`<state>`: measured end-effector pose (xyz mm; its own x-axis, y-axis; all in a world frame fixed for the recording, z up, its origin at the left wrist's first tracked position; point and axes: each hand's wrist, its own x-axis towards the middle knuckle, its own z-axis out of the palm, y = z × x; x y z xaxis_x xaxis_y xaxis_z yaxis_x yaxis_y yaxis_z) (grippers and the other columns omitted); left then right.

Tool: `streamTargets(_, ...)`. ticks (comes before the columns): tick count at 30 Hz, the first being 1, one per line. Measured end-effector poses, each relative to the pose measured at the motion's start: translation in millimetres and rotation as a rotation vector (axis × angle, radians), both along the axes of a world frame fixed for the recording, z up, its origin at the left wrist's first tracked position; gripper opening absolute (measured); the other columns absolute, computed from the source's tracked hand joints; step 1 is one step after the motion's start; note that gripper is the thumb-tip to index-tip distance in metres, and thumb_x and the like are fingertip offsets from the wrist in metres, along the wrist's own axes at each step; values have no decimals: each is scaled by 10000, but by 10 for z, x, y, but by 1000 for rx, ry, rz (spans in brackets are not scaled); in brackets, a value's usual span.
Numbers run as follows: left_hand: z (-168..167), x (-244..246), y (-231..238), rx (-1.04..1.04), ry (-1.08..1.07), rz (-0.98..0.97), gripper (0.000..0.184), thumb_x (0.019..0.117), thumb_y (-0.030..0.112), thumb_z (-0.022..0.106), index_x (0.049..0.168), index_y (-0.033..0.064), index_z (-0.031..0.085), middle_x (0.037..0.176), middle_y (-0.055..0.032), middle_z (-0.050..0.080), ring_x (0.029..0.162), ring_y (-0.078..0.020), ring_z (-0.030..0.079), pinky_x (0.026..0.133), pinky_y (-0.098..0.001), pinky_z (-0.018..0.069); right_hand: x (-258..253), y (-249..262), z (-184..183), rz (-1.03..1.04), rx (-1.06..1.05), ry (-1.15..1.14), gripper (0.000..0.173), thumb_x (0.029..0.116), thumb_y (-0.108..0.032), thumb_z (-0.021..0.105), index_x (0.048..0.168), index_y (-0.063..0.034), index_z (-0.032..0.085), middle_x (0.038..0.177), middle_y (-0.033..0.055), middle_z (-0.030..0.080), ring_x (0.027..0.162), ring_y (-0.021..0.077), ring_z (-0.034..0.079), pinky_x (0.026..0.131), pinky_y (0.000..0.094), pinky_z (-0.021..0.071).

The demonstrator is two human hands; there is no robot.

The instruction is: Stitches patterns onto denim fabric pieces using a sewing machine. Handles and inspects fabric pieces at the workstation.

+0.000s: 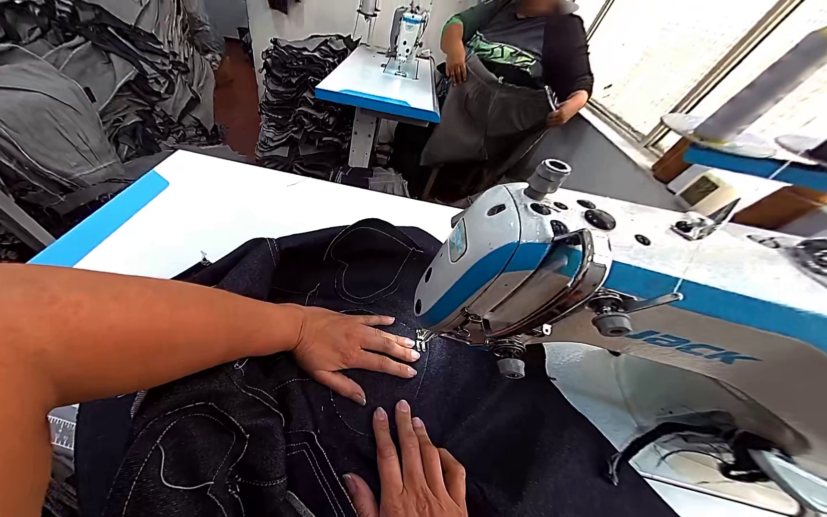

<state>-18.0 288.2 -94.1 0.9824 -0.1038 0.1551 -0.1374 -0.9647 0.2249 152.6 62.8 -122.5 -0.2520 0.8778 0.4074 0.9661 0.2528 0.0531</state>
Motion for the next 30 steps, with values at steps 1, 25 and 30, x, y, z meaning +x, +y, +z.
streamTargets(1, -11, -1, -20, 1, -12, 9, 667, 998, 485, 517, 1519, 68, 488, 1574, -143, 469, 1521, -288, 351, 1265, -535, 184, 18, -4, 5, 5, -7, 11, 743, 1013, -645, 329, 1392, -86, 638, 1434, 160, 614, 1238, 288, 624, 969, 441, 419)
streamTargets(25, -51, 44, -46, 43, -61, 247, 646, 979, 519, 542, 1435, 62, 563, 1509, -174, 512, 1484, -325, 392, 1247, -568, 203, 87, 121, 278, 160, -206, 418, 611, 1007, -478, 548, 1292, 53, 650, 1393, 240, 614, 1255, 415, 621, 1034, 532, 502)
streamTargets(30, -37, 42, -48, 45, -56, 250, 642, 986, 520, 537, 1448, 74, 561, 1516, -172, 506, 1484, -325, 392, 1247, -560, 207, 17, 96, 40, 148, -98, 324, 852, 992, -672, 385, 1342, 69, 616, 1392, 214, 626, 1279, 353, 620, 1089, 459, 474)
